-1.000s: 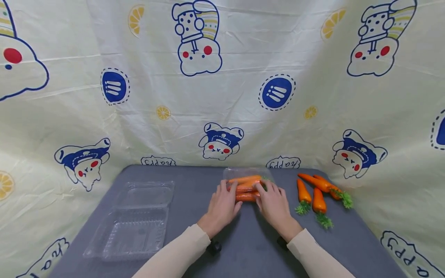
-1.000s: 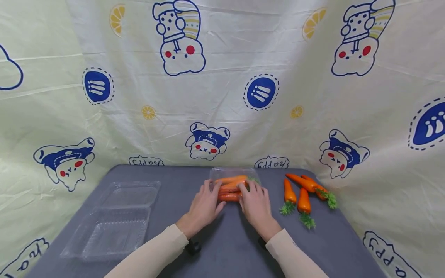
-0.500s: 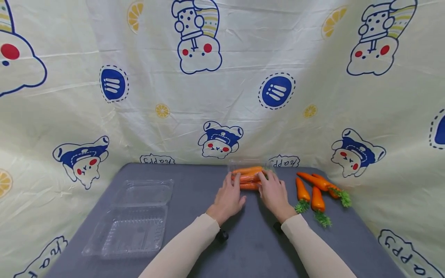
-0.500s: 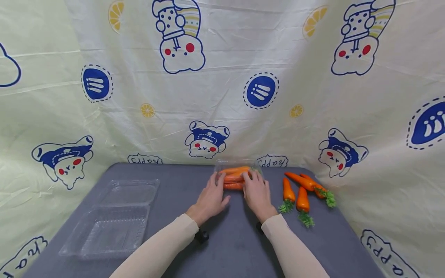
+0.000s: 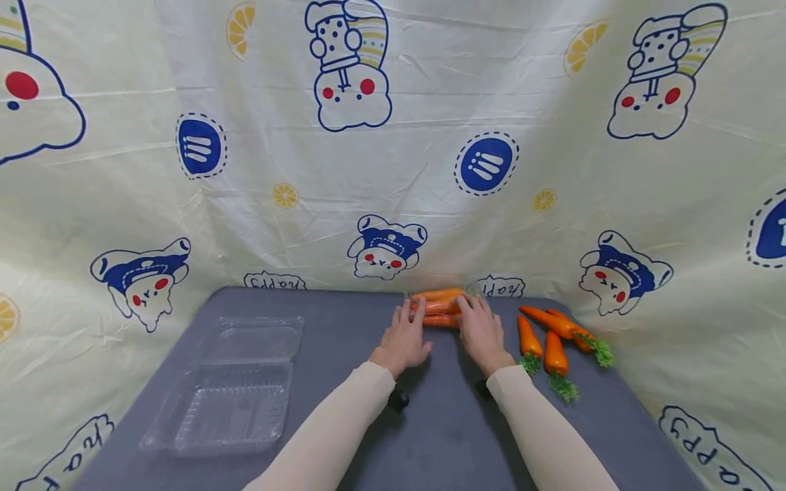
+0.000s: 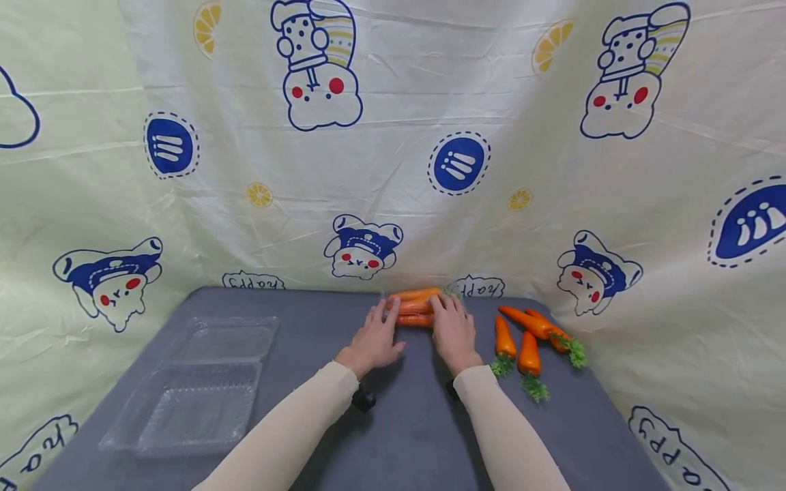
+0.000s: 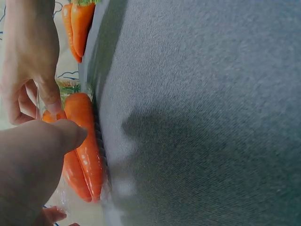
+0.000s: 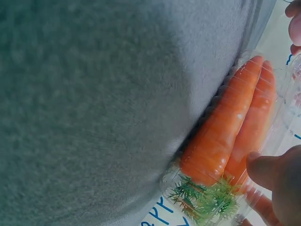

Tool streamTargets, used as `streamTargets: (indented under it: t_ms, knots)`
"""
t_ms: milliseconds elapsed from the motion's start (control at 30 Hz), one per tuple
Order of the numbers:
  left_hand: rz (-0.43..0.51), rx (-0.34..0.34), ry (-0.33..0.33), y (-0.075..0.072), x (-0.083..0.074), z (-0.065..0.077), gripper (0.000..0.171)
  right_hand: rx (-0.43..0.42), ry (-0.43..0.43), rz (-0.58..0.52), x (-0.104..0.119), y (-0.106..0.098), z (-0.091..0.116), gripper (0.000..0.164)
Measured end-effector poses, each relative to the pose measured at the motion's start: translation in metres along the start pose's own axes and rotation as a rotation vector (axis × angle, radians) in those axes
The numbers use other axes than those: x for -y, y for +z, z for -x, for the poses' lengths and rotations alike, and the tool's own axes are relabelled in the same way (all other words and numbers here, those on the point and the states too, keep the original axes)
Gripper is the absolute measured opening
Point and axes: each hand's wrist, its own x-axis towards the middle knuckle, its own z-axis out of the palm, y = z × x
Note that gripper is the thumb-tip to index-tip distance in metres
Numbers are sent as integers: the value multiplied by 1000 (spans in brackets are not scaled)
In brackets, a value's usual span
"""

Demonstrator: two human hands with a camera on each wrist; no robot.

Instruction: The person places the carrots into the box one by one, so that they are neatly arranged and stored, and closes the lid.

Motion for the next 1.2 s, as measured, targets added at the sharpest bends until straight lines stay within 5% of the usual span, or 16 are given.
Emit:
streamTargets:
  t_ms: [200,233,433,467,833,1200]
  knots:
    - [21,31,-13,-1,1,-5,99,8,6,-5,-2,-2,-4,35]
    - [18,15,-1,8,9,-13,101,10,5,-7,-2,-1,-4,35]
    - [25,21,7,1,10,-8,99,-5,-28,-22,-5,0,-3,35]
    - [28,44,-4,-11,3,0,96,-2,-34,-20,-6,0,-3,36]
    - [17,86,21,-51,3,21,90,-3,-113,35,-12,-6,4,52]
    - [-18,14,49,-100,40,72,87,-9,-143,40,-18,-11,20,65]
